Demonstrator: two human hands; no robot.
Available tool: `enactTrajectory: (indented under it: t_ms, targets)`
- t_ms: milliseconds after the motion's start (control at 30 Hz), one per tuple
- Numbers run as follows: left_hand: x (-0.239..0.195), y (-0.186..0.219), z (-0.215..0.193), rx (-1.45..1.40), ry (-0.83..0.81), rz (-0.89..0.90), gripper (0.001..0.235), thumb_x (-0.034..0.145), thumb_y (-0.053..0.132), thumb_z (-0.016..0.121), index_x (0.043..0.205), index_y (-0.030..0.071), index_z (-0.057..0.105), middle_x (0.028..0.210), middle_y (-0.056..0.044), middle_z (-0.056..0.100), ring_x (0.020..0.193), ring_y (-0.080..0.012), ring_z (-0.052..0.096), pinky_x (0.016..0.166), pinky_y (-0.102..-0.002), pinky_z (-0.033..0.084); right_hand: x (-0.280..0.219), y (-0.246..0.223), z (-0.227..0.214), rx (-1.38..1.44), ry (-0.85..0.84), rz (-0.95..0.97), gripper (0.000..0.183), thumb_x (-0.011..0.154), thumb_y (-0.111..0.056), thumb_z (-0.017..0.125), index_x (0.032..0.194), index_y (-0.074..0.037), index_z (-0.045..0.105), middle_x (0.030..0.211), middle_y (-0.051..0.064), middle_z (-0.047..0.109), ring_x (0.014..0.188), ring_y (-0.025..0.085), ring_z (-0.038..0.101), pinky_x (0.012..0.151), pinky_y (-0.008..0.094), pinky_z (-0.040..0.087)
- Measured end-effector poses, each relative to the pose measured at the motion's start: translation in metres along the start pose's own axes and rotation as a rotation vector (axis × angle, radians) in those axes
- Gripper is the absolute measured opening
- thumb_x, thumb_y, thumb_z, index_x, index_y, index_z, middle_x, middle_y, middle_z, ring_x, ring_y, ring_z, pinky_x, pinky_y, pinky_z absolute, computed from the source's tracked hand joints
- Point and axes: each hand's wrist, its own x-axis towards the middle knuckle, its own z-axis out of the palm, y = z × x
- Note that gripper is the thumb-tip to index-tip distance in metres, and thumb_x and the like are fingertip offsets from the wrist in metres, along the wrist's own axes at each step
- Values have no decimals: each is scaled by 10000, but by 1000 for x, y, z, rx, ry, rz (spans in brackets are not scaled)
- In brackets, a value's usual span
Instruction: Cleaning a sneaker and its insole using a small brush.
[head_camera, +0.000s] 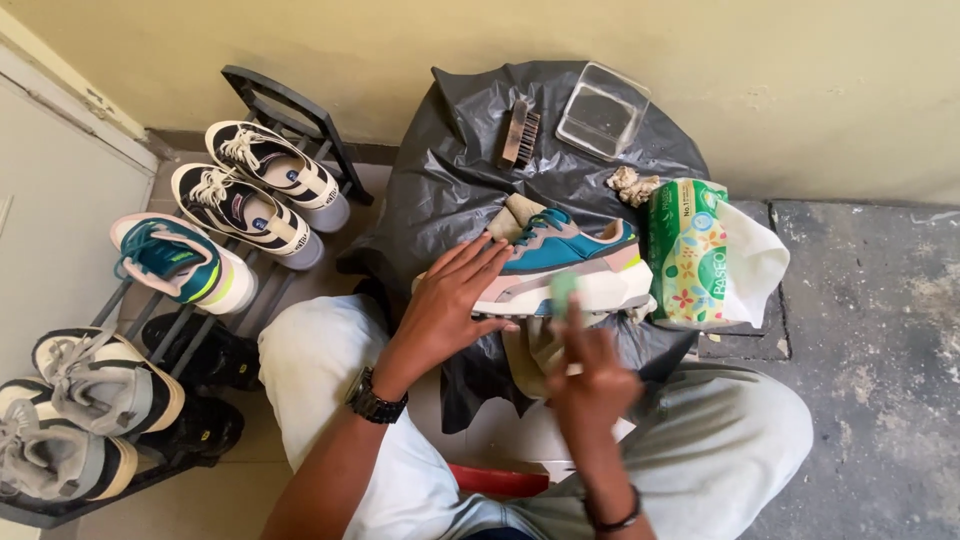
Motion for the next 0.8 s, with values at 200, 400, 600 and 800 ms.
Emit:
enactTrajectory:
  t_ms: [200,400,600,800]
  targets:
    - [-1,1,0,-4,2,-21,864,771,147,895,1525,24,490,1521,-201,545,1472,-411,412,1240,-539,286,5,-43,-8,164,-75,-58,389,874,-92,725,1235,-228,775,689,89,725,408,197,596,415,284,425]
    - [-1,5,-4,0,0,-7,900,770,248,912,1535,40,485,1517,-197,551,1467,-396,425,1240,-524,287,9,62,-27,16,19,140,461,903,-25,737,1334,-185,762,808,145,714,709,402,681,637,483,515]
    - [-7,-11,10,152,54,76,944,809,457,863,1548,48,440,1576,-136,496,1473,-303,452,1242,-458,331,5,97,-43,128,-29,326,417,1002,-114,750,1412,-64,696,1031,130,757,741,154,511,628,372,418]
    - [-9,-11,11,170,79,85,931,840,545,801,1552,61,445,1571,-135,512,1458,-302,482,1194,-461,377,30,88,-47,153,-193,560,562,1032,-46,621,1579,-107,505,973,202,717,721,271,597,584,462,456]
